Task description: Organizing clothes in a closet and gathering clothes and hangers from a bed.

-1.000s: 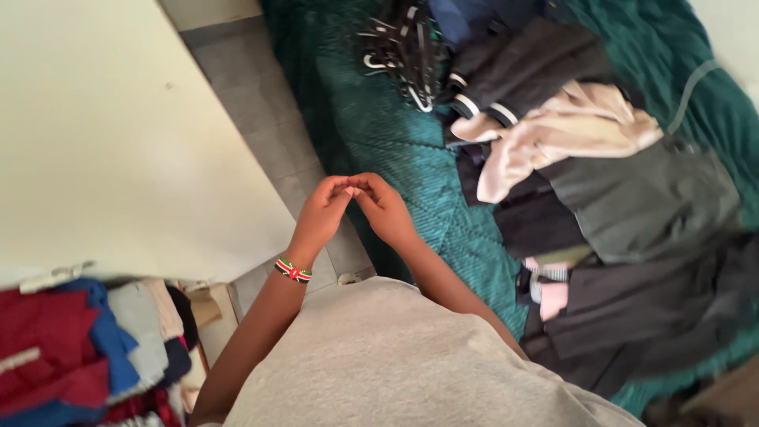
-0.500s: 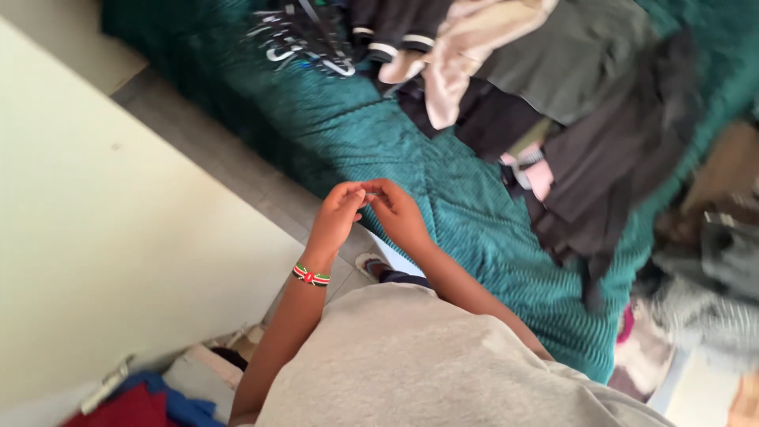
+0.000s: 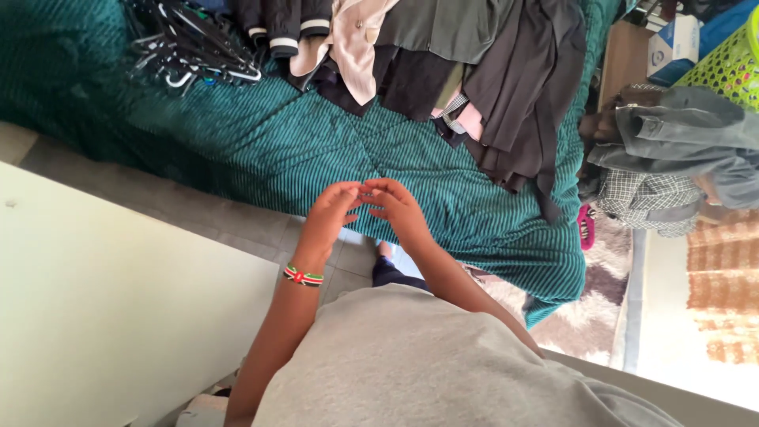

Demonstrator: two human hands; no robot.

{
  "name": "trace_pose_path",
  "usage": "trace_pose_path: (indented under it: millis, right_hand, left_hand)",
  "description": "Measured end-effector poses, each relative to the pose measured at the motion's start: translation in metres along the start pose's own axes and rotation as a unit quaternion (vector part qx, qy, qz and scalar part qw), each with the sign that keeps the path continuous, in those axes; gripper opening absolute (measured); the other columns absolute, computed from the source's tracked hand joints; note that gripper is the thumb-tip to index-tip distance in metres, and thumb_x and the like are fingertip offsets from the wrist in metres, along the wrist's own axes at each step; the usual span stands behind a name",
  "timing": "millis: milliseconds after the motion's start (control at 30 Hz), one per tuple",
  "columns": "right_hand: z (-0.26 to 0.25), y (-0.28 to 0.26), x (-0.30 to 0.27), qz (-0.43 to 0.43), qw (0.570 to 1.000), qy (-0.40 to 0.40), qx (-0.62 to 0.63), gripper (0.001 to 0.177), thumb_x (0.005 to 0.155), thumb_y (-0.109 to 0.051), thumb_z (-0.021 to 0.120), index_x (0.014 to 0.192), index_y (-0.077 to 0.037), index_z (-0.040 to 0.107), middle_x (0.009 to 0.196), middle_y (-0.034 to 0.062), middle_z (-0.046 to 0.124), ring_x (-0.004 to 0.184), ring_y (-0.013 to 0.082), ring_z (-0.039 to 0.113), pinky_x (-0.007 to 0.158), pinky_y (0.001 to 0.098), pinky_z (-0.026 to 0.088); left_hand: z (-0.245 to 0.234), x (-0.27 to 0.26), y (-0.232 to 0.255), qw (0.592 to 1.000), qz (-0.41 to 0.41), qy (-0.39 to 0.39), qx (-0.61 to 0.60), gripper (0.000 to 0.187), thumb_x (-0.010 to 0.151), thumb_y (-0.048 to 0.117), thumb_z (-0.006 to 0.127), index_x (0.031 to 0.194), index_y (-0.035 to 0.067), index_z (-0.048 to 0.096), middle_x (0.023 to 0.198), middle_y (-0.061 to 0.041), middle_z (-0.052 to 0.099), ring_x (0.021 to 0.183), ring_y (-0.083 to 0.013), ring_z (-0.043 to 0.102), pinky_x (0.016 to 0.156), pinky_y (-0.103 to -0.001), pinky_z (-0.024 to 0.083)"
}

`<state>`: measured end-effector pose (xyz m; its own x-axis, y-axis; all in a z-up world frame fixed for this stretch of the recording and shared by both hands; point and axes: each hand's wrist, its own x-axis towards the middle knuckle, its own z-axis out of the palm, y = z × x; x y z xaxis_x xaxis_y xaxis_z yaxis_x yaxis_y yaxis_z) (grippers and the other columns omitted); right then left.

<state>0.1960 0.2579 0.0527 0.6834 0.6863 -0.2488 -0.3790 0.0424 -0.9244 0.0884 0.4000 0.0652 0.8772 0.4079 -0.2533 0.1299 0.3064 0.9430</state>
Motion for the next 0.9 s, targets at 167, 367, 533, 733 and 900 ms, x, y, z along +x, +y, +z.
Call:
trace_pose_path:
  millis: [167,367,533,733,900]
  right_hand:
    - [-0.007,-0.019,-0.001,0.027,0.995,0.024,0.092,0.033,0.1,-0.019,0.053,0.128,-0.005,0.061,0.126,0.0093,0.069,0.118,0.022,0.066,0.095,0.0382,0.054]
    - [-0.035,-0.017,0.015,0.009,0.96,0.059,0.272,0.045,0.098,-0.024,0.044,0.135,-0.002,0.057,0.137,0.0148,0.064,0.126,0.0271,0.062,0.103,0.0422,0.051]
    - [-0.045,-0.021,0.031,0.034,0.937,0.106,0.331,0.05,0.099,-0.027,0.04,0.139,-0.001,0.053,0.144,0.0155,0.06,0.134,0.0287,0.057,0.108,0.0458,0.046]
    - [-0.06,-0.037,0.048,0.055,0.922,0.055,0.379,0.057,0.1,-0.033,0.04,0.146,0.001,0.047,0.151,0.018,0.053,0.141,0.0318,0.05,0.114,0.0506,0.04]
    - [-0.087,-0.051,0.075,-0.042,0.904,0.069,0.421,0.065,0.102,-0.04,0.039,0.151,0.003,0.041,0.157,0.0211,0.046,0.148,0.0345,0.042,0.119,0.0525,0.034]
  left_hand:
    - [0.007,0.009,0.006,0.999,-0.004,-0.013,-0.038,0.035,0.101,0.03,0.055,0.126,0.007,0.064,0.128,-0.007,0.069,0.119,-0.0205,0.064,0.092,-0.036,0.054]
    - [0.026,0.005,0.036,0.994,-0.044,-0.034,-0.094,0.044,0.102,0.034,0.051,0.128,0.001,0.063,0.134,-0.02,0.068,0.12,-0.0283,0.066,0.095,-0.037,0.054]
    - [0.029,0.032,0.032,0.965,-0.037,-0.125,-0.229,0.079,0.103,0.058,0.039,0.146,-0.008,0.048,0.149,-0.025,0.055,0.136,-0.0323,0.054,0.107,-0.044,0.047]
    - [0.027,0.085,0.009,0.939,-0.071,-0.035,-0.335,0.099,0.097,0.07,0.037,0.157,-0.008,0.023,0.162,-0.029,0.032,0.153,-0.0371,0.031,0.123,-0.05,0.028]
    - [0.051,0.098,0.047,0.907,-0.018,-0.124,-0.403,0.104,0.095,0.073,0.038,0.157,-0.009,0.025,0.164,-0.027,0.033,0.154,-0.036,0.031,0.125,-0.05,0.027]
